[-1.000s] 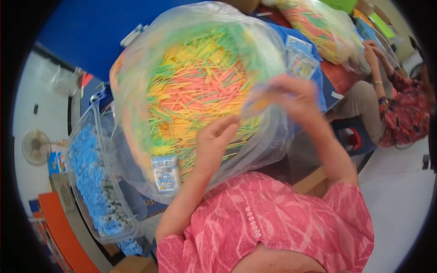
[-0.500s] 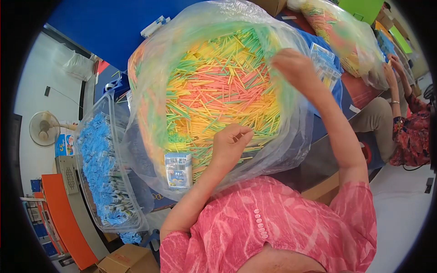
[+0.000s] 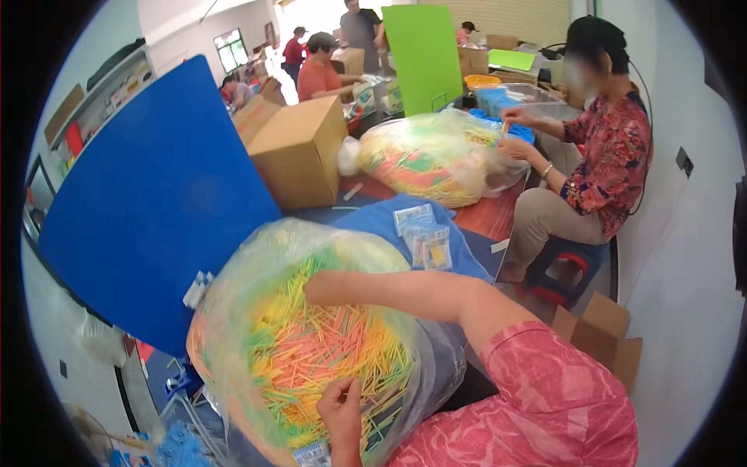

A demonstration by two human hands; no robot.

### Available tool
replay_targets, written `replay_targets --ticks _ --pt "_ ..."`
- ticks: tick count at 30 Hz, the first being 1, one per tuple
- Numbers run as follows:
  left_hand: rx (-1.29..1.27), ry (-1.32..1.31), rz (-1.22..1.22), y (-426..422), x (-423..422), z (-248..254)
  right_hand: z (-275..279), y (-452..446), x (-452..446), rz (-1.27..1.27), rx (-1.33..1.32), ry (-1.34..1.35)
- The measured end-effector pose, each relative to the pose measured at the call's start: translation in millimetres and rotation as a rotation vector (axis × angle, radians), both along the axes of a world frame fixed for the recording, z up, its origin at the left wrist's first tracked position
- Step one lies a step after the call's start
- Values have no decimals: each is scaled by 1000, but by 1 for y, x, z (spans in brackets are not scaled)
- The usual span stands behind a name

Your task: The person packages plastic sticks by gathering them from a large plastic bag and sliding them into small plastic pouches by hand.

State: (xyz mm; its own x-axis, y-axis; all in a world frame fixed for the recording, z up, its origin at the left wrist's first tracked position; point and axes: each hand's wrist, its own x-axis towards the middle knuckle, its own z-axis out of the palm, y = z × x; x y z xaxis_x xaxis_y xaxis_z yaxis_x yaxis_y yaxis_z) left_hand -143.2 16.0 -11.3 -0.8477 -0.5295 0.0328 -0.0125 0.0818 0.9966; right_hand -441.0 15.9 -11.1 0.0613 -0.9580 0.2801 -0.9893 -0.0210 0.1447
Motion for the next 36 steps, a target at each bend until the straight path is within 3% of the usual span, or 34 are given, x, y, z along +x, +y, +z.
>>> replay_targets --ticks 12,18,22,24,26,28,30,31,33,34,36 --pt "35 20 24 2 -8 20 -1 -6 -15 15 27 46" --pt "-41 65 49 -10 -14 21 7 -6 -19 26 131 -100" --pt "-159 75 78 -25 -18 19 32 6 -11 -96 -117 -425" --pt "-313 53 220 -26 -28 25 47 14 4 -110 -185 -548" --pt "-368 107 237 -26 -40 24 53 20 30 111 -235 -985" --pt "-425 166 251 -26 -50 28 52 26 67 295 -87 -1215" --pt "-6 167 -33 -23 -52 35 44 33 94 296 -4 -1228" --pt "-4 168 -35 -21 -50 35 38 35 100 293 -4 -1227" --pt "337 49 -92 -19 -40 31 33 39 109 354 83 -1439" --pt "337 50 -92 -24 -37 23 34 41 111 354 83 -1439" --pt "394 52 -179 -32 -35 11 47 48 119 180 112 -857"
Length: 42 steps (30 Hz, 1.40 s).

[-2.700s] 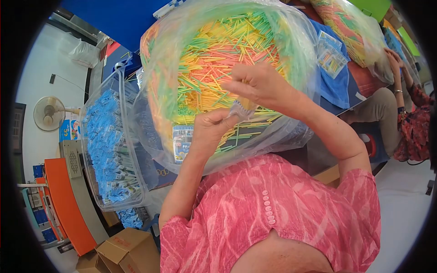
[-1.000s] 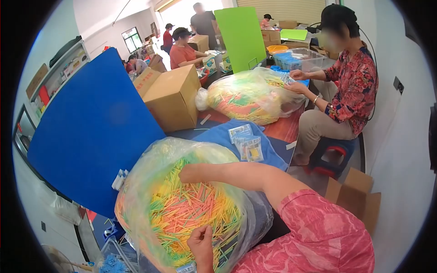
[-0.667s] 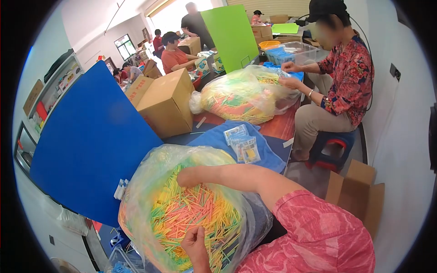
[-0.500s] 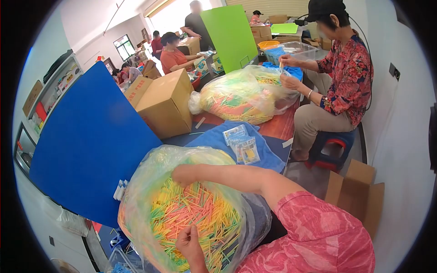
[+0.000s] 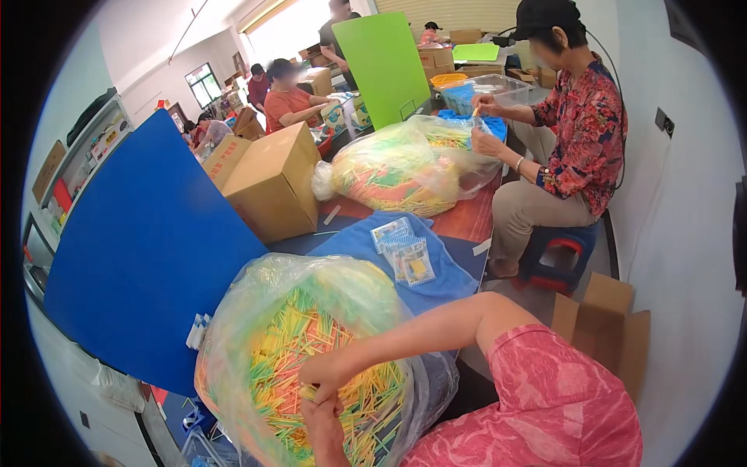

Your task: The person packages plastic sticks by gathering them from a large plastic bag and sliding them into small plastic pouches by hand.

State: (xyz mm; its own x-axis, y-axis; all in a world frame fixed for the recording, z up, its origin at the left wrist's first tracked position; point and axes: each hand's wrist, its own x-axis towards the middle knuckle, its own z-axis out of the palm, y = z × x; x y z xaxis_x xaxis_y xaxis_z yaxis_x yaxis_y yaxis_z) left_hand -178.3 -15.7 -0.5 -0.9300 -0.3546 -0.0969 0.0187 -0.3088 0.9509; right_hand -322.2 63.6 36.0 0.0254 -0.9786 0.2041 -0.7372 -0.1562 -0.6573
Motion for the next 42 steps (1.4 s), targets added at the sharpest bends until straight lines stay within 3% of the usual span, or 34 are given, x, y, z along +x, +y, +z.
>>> replay_targets --ticks 1,3,7,9,13,15,18,19,21,23,25,29,31,32,34,37,39,42 --pt "0 1 -3 -2 3 -5 -1 3 1 -3 0 1" --pt "6 -81 23 3 8 2 -3 9 4 -68 -522 87" --pt "75 -124 17 7 11 14 -6 7 12 143 -398 46" --pt "175 -96 101 23 12 25 -19 6 18 190 -252 -382" --pt "72 -137 198 24 19 17 -24 5 25 210 -282 -449" --pt "59 -33 4 14 22 18 -16 10 24 175 -419 -141" --pt "270 36 186 17 21 17 2 24 28 239 -642 62" --pt "267 49 78 8 22 10 2 25 29 235 -643 64" --pt "337 61 60 9 22 9 1 25 32 147 -307 188" --pt "414 76 47 9 22 6 -5 21 35 131 -424 204" --pt "268 133 46 8 24 1 -6 22 38 112 -537 213" --pt "366 62 263 30 30 18 0 22 38 197 -514 53" --pt "93 -41 3 18 39 15 1 22 42 193 -555 -12" --pt "93 -42 4 21 41 13 0 21 50 43 -483 88" --pt "-244 -69 196 31 43 6 -1 21 61 -102 -409 185" --pt "-265 -139 261 33 42 -3 -5 24 73 -190 -323 222" --pt "-210 -114 297 48 44 3 -26 16 81 -230 -438 -141" --pt "-154 -91 305 50 47 -5 -33 24 91 -286 -454 -203"
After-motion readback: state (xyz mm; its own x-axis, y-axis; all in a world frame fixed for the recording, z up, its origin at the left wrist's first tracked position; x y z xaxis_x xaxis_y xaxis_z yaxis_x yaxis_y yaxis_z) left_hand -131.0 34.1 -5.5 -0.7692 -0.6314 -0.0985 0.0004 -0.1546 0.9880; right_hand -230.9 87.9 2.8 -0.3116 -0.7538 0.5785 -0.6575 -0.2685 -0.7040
